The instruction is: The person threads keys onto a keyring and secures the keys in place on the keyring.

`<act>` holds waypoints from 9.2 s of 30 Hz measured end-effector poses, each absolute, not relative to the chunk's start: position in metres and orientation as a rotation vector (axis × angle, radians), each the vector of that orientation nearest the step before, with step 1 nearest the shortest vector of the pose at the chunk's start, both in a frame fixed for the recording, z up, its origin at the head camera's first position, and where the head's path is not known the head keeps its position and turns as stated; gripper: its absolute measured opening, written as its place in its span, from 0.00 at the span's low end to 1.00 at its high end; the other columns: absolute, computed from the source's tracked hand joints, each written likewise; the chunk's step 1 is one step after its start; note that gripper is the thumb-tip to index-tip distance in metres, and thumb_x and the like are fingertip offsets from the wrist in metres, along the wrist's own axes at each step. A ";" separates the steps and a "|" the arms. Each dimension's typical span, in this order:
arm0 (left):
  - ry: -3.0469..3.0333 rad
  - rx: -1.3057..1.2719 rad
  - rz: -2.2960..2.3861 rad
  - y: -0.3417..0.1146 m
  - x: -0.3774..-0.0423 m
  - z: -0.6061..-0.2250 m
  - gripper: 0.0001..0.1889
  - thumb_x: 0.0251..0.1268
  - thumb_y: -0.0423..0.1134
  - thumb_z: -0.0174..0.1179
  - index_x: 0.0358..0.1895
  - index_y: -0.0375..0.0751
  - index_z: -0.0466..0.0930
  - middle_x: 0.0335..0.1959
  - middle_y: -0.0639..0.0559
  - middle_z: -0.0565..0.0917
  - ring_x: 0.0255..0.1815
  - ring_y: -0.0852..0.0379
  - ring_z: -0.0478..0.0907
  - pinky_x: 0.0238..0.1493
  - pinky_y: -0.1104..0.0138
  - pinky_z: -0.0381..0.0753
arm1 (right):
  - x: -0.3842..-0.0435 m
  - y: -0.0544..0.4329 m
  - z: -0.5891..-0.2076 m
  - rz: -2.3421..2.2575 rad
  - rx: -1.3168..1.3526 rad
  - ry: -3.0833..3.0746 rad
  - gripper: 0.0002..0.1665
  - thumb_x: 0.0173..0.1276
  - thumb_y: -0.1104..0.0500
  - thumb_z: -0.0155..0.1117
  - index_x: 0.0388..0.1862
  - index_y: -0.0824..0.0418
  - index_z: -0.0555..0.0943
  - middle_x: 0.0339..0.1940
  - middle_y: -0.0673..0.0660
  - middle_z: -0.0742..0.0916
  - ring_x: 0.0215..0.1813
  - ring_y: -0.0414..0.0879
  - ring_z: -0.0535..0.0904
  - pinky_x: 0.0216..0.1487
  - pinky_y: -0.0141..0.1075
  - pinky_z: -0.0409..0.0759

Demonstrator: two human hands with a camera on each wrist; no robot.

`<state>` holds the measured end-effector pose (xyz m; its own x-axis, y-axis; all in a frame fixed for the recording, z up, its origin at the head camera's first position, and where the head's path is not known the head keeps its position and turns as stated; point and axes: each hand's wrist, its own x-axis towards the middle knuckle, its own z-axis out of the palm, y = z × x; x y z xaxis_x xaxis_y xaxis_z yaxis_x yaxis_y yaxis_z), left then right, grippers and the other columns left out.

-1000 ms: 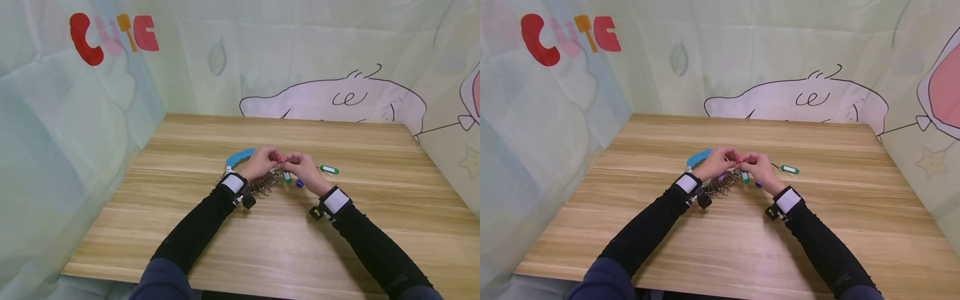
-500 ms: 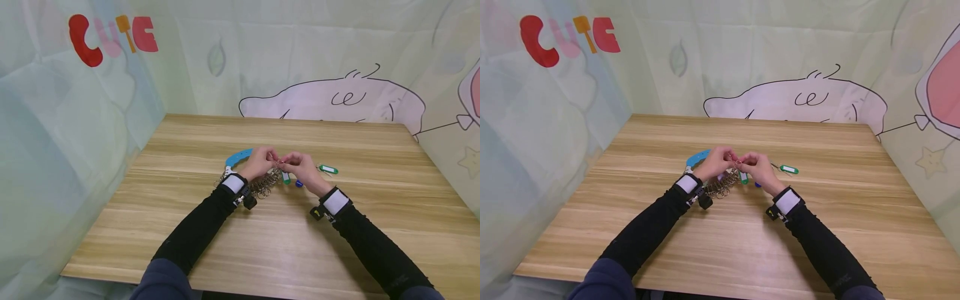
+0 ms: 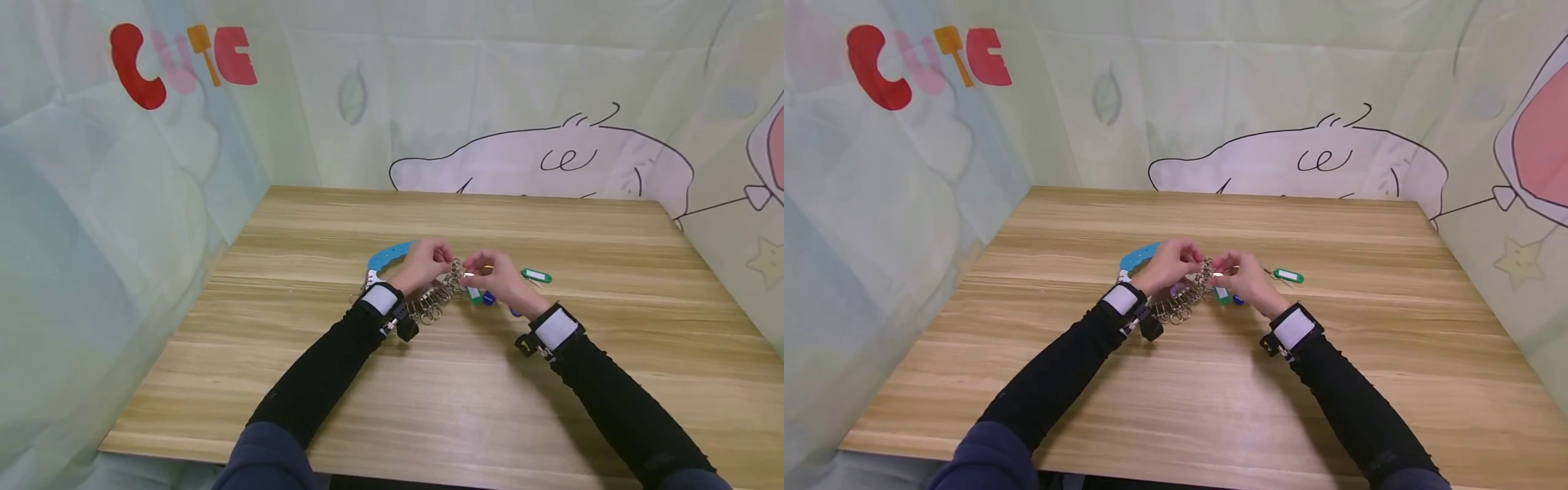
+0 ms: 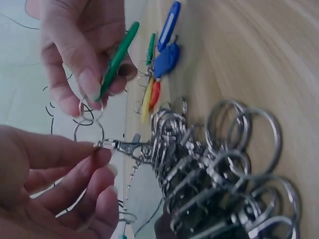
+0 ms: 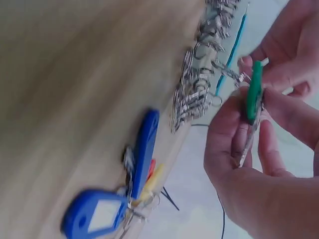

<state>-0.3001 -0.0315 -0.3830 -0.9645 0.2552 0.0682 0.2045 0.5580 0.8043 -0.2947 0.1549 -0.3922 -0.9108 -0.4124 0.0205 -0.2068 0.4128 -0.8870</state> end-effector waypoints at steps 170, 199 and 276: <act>2.817 0.737 1.189 -0.034 -0.299 -0.391 0.05 0.56 0.25 0.60 0.33 0.36 0.85 0.30 0.46 0.86 0.30 0.58 0.79 0.33 0.76 0.76 | -0.297 0.150 -0.402 -1.415 -0.698 2.472 0.10 0.67 0.62 0.62 0.40 0.68 0.84 0.38 0.65 0.89 0.36 0.37 0.84 0.40 0.24 0.79; 2.919 0.541 1.125 -0.029 -0.297 -0.385 0.07 0.52 0.26 0.59 0.32 0.37 0.86 0.29 0.46 0.87 0.30 0.56 0.79 0.31 0.76 0.72 | -0.292 0.147 -0.399 -1.507 -0.741 2.536 0.05 0.64 0.68 0.64 0.34 0.69 0.75 0.37 0.68 0.88 0.42 0.54 0.87 0.39 0.23 0.79; 2.788 0.711 1.329 -0.036 -0.295 -0.385 0.06 0.57 0.23 0.59 0.35 0.35 0.81 0.30 0.44 0.85 0.30 0.57 0.79 0.33 0.75 0.77 | -0.292 0.142 -0.398 -1.735 -0.526 2.371 0.13 0.65 0.66 0.62 0.47 0.70 0.78 0.45 0.65 0.88 0.44 0.51 0.86 0.45 0.28 0.81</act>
